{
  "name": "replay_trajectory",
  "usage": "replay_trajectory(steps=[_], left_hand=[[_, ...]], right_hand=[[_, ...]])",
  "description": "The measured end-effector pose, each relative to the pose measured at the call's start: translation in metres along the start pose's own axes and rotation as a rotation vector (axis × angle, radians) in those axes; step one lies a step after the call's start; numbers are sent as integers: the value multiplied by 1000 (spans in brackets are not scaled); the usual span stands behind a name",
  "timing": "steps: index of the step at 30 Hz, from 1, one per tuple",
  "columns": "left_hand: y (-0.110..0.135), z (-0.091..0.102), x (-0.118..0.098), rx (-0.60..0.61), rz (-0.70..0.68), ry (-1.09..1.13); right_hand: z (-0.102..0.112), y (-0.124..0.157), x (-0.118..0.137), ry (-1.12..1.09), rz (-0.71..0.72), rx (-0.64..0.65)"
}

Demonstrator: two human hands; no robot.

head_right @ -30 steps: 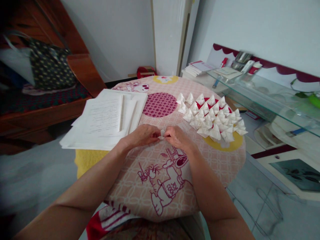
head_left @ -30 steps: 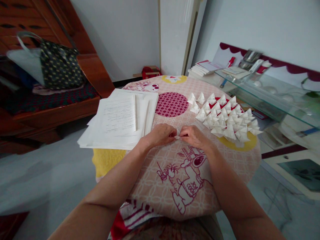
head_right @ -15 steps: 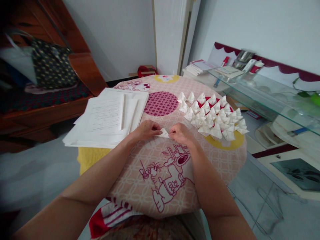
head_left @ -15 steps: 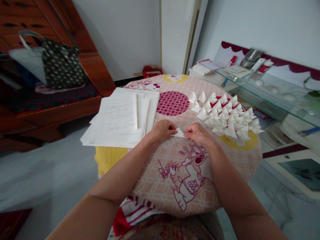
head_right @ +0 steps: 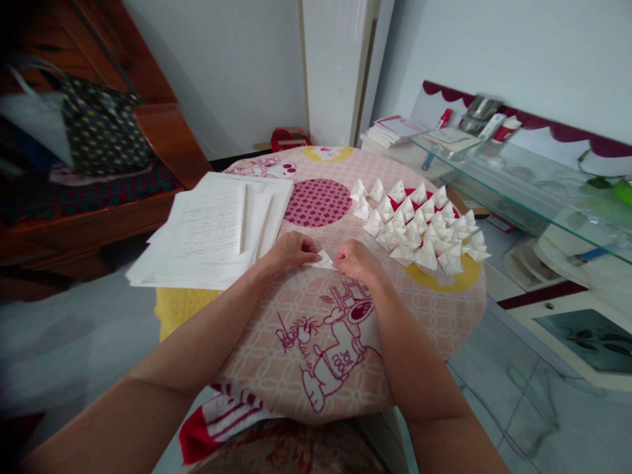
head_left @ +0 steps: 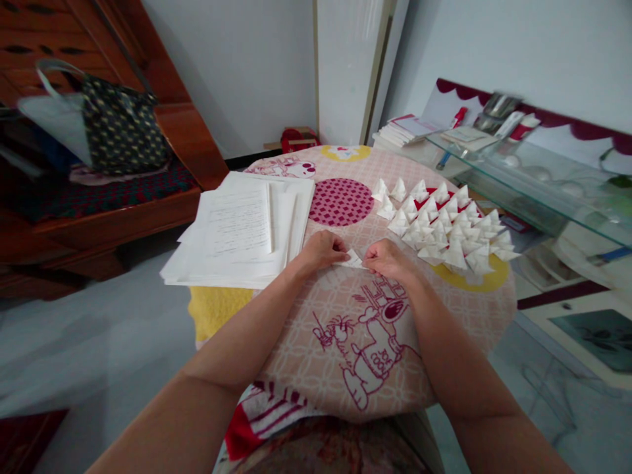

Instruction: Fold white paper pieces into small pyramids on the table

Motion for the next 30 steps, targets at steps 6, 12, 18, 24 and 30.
replay_trajectory(steps=[6,12,18,24,30], left_hand=[[-2,1,1,7,14,2],[-4,0,3,-1,2,-44],[-6,-2,4,2,-5,-95],[-5,-3,1,4,-1,-138],[-4,-3,-3,-4,15,-167]], right_hand=[[-3,-2,-2,3,-27,-7],[1,2,4,25,-18,-32],[4,6,9,33,-62,-32],[-2,1,3,-99,-139,18],[1,2,14,70,-135,-87]])
Point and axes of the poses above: each hand's wrist, its own y-axis away from the middle knuckle, its own z-axis out of the back of the hand, x = y × z, the point moved 2 cm from there along -y, towards the middle knuckle, and after that the axes turned 13 degrees about y, right-handed, at the moved point
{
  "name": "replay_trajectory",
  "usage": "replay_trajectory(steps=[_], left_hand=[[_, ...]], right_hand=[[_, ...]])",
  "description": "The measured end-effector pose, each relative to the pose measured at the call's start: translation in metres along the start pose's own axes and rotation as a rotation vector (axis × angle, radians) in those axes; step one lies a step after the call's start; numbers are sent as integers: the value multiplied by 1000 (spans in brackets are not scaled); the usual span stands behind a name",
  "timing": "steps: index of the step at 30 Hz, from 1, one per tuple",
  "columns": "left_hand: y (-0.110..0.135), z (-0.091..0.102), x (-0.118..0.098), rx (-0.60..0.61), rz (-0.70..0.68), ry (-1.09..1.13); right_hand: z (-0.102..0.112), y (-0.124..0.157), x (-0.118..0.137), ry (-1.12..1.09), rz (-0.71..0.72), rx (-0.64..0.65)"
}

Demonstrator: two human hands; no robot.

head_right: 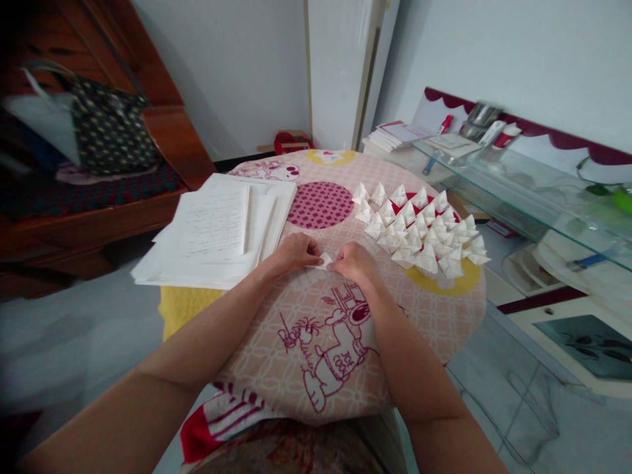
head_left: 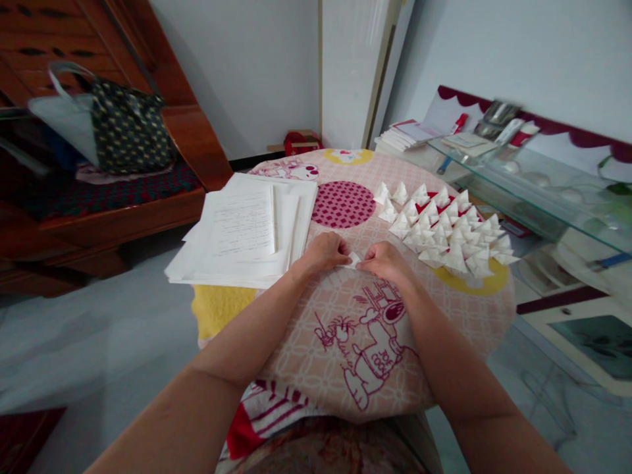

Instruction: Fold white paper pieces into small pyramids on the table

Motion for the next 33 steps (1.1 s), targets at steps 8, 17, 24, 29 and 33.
replay_trajectory(steps=[8,17,24,29,33], left_hand=[[1,-1,-1,6,-15,-18],[1,0,0,-2,-7,11],[1,-1,1,4,13,7],[-1,-2,4,-6,-11,-13],[-1,-2,8,-31,-41,2]], right_hand=[[-1,-3,0,45,29,27],[3,3,-14,-70,-32,90],[-5,3,20,-304,-3,55],[-5,0,23,-332,-53,100],[-5,-2,22,-344,-54,92]])
Point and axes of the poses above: each hand's wrist, its own y-axis away from the middle knuckle, its own z-axis out of the back of the hand, x = y × z, the point moved 2 cm from there along -y, towards the middle knuckle, and after that the axes turned 13 degrees about y, right-handed, at the moved point
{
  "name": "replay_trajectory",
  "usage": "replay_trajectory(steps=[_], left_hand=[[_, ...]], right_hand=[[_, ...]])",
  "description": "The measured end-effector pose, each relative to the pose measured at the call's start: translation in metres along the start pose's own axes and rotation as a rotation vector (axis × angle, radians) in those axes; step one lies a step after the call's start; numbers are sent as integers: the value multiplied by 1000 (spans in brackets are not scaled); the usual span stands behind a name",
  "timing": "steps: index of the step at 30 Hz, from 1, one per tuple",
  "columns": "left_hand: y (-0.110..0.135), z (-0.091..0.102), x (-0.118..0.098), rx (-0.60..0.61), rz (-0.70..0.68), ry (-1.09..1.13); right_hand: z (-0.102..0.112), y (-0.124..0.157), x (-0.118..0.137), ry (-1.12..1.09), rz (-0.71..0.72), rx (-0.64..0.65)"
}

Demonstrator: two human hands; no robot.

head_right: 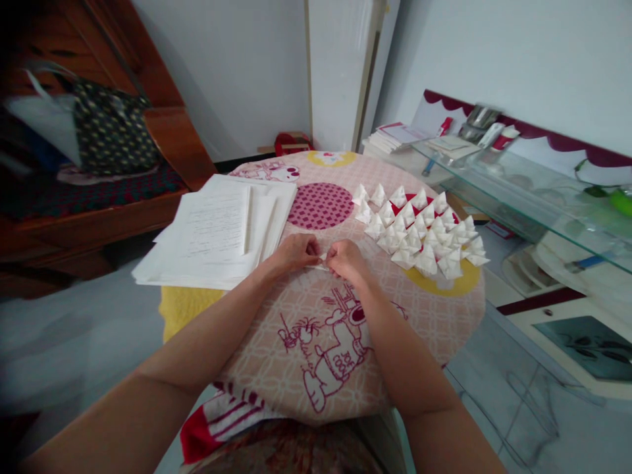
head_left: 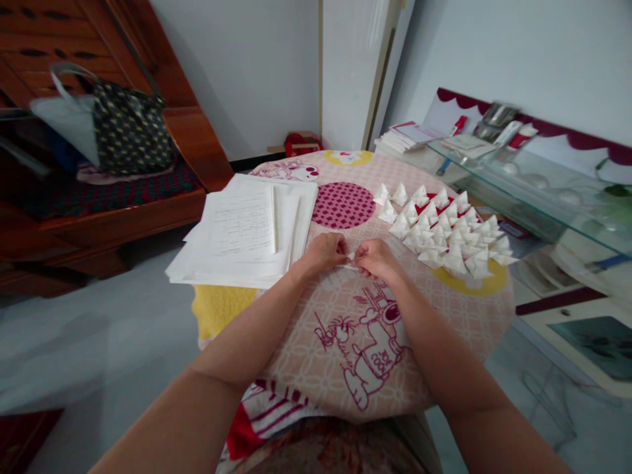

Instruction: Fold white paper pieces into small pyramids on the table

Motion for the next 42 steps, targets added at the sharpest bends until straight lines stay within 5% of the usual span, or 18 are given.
replay_trajectory(steps=[20,42], left_hand=[[8,0,-10,74,-2,-18],[11,22,11,344,-51,458]], right_hand=[[-6,-9,-4,11,-9,-8],[-8,-5,-11,-96,2,-55]])
Point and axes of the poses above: each hand's wrist, its own y-axis away from the middle knuckle, its own z-axis out of the back of the hand, x = y × z, the point moved 2 cm from there along -y, towards the middle knuckle, and after that the axes turned 13 degrees about y, right-handed, at the moved point
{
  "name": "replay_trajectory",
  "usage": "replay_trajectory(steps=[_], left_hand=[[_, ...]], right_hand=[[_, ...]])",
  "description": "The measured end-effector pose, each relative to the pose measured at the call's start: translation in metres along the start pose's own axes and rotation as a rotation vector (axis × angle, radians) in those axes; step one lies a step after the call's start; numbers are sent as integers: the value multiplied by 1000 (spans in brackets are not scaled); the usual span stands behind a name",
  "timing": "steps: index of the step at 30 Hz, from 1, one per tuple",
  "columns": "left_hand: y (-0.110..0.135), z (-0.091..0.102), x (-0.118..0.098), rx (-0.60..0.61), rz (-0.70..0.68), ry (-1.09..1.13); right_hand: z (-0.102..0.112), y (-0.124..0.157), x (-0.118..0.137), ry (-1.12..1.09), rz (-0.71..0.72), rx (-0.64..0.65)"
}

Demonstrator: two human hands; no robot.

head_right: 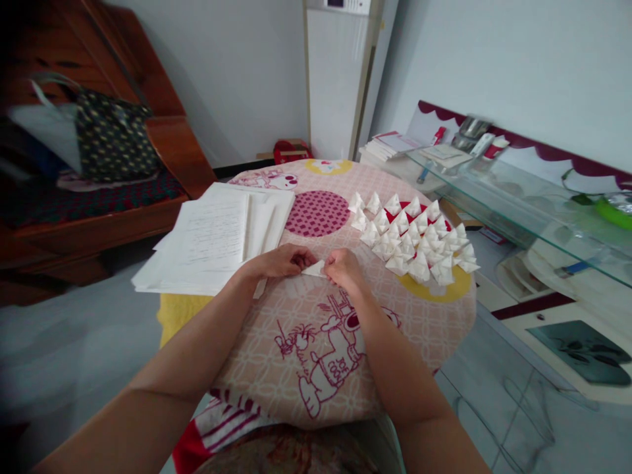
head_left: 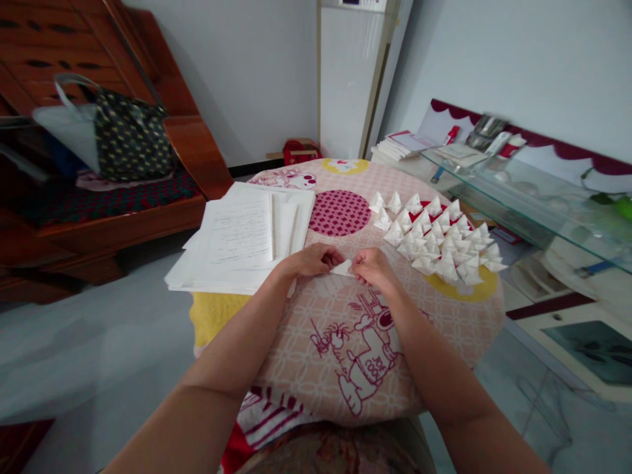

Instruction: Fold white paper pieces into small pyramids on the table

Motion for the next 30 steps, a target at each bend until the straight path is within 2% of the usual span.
replay_trajectory(steps=[3,7,8,12,14,16,19,25,30], left_hand=[[0,-4,0,-26,-21,-22],[-7,-18,3,-276,31,-226],[-9,-21,4,-301,52,-297],[-10,-28,3,-300,65,-337],[-9,-26,3,-281,72,-289],[-8,-24,2,-276,46,-202],[-8,-22,2,-337,-27,-6],[-8,-24,1,-363,-36,346],[-8,-28,-1,-349,-21,495]], right_hand=[[0,1,-3,-10,-19,-23],[-1,3,-3,-17,7,-41],[-1,4,-3,-25,8,-38],[1,5,-6,-137,-14,15],[5,2,-12,-224,-15,-7],[11,-2,-20,-281,12,-95],[18,-7,-29,-297,66,-205],[16,-2,-18,-580,154,5],[13,4,-8,-602,186,43]])
Point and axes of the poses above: each hand's wrist, its own y-axis away from the middle knuckle, its own z-axis out of the back of the hand, x = y × z, the point moved 2 cm from there along -y, towards the middle knuckle, and after that the axes turned 13 degrees about y, right-handed, at the moved point
